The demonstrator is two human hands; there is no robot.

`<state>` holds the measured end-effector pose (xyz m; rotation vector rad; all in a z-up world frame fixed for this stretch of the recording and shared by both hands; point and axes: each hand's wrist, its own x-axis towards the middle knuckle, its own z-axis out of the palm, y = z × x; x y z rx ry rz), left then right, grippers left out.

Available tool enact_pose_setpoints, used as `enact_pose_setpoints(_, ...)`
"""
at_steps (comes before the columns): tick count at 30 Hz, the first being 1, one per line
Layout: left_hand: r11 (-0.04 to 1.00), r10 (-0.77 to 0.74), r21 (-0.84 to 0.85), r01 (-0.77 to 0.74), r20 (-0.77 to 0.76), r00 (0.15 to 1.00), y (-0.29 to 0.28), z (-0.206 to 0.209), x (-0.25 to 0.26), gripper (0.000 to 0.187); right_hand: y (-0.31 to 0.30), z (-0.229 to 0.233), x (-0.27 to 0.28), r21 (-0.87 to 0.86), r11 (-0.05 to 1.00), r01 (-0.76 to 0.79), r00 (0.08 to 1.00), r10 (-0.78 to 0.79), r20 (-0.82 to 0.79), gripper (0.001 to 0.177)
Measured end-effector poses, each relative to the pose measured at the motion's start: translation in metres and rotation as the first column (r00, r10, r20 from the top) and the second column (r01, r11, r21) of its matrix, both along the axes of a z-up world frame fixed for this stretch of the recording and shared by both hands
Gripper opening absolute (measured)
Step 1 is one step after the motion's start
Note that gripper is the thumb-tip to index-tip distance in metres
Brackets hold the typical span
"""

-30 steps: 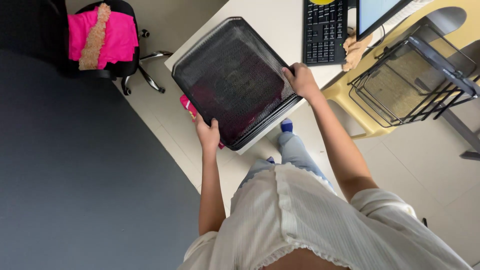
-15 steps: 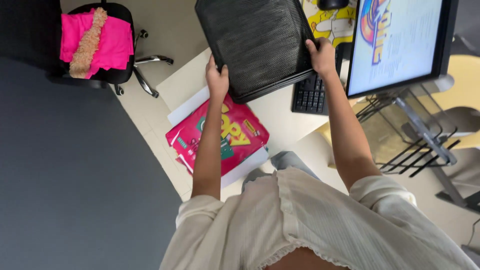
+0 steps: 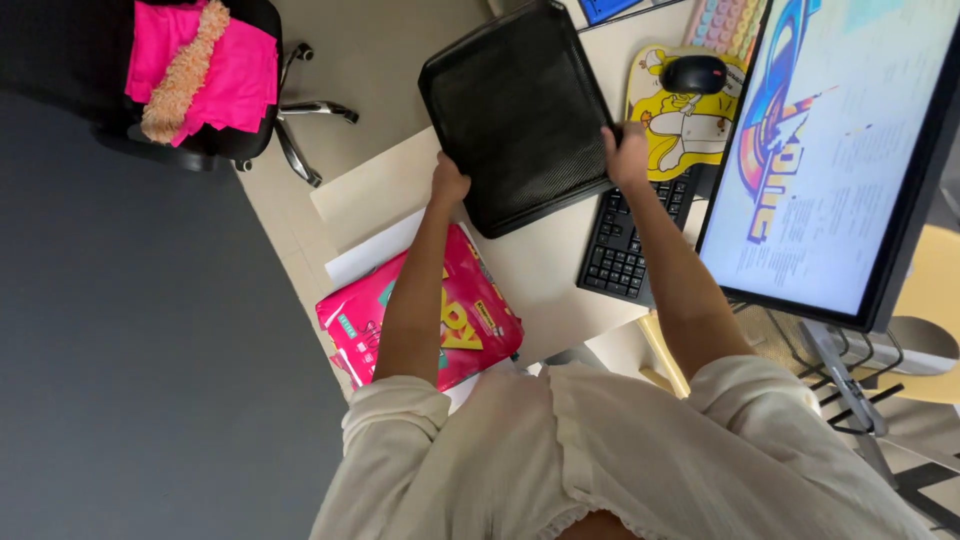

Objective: The person assembles a black wire mesh shelving unit. They attach mesh trays to the frame, move the unit to a yellow stool, and then return it to the desk area. The person handles the frame, trays, and a screwdriver during the process.

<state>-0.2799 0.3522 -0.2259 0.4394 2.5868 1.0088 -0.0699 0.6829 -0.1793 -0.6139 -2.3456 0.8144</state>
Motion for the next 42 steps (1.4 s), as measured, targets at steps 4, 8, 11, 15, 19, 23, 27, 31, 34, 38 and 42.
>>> enact_pose_setpoints(4, 0.990, 0.003, -0.139, 0.017, 0.139, 0.990, -0.021, -0.031, -0.010, 0.062, -0.019, -0.021, 0.003, -0.013, 1.000, -0.011, 0.995, 0.012, 0.099, 0.028)
enact_pose_setpoints(8, 0.979, -0.001, -0.198, 0.052, 0.247, 0.969, -0.029, -0.012, -0.013, 0.061, -0.030, -0.007, 0.004, -0.024, 0.999, -0.031, 0.925, 0.038, 0.377, 0.030)
enact_pose_setpoints(11, 0.980, 0.019, -0.196, 0.032, 0.254, 0.967, -0.024, -0.015, -0.014, 0.061, -0.029, 0.013, -0.003, -0.027, 0.998, -0.051, 0.827, 0.058, 0.559, 0.032)
enact_pose_setpoints(15, 0.976, 0.024, -0.217, 0.022, 0.208, 0.978, -0.021, -0.003, -0.009, 0.059, -0.015, 0.000, -0.012, -0.047, 0.995, -0.089, 0.721, 0.097, 0.686, 0.035)
enact_pose_setpoints(19, 0.977, 0.057, -0.213, -0.026, 0.139, 0.989, -0.005, 0.033, -0.004, 0.049, -0.017, 0.003, -0.014, -0.109, 0.993, -0.041, 0.551, 0.114, 0.827, 0.041)
enact_pose_setpoints(23, 0.990, 0.040, -0.134, -0.039, 0.007, 0.999, 0.002, 0.038, -0.007, 0.036, -0.024, 0.008, -0.003, -0.123, 0.992, 0.018, 0.498, 0.097, 0.862, 0.042)
enact_pose_setpoints(27, 0.998, 0.055, -0.040, -0.056, -0.039, 0.998, 0.014, 0.056, 0.000, 0.028, -0.030, 0.010, 0.008, -0.128, 0.990, 0.053, 0.518, 0.082, 0.852, 0.043)
enact_pose_setpoints(31, 0.995, 0.096, -0.027, -0.098, -0.063, 0.993, 0.029, 0.064, -0.001, 0.040, -0.037, 0.005, 0.019, -0.204, 0.976, 0.082, 0.503, 0.136, 0.854, 0.036)
enact_pose_setpoints(34, 0.996, 0.085, -0.029, -0.087, -0.066, 0.994, 0.036, 0.064, -0.003, 0.048, -0.043, -0.009, 0.030, -0.244, 0.959, 0.148, 0.500, 0.140, 0.855, 0.030)
enact_pose_setpoints(38, 0.998, 0.055, -0.010, -0.055, -0.018, 0.998, 0.044, 0.070, 0.001, 0.049, -0.053, 0.010, 0.042, -0.255, 0.945, 0.206, 0.510, 0.119, 0.852, 0.028)
enact_pose_setpoints(42, 0.999, 0.020, -0.027, -0.021, -0.021, 1.000, 0.040, 0.063, 0.004, 0.050, -0.061, 0.029, 0.055, -0.276, 0.943, 0.187, 0.488, 0.155, 0.859, 0.034)
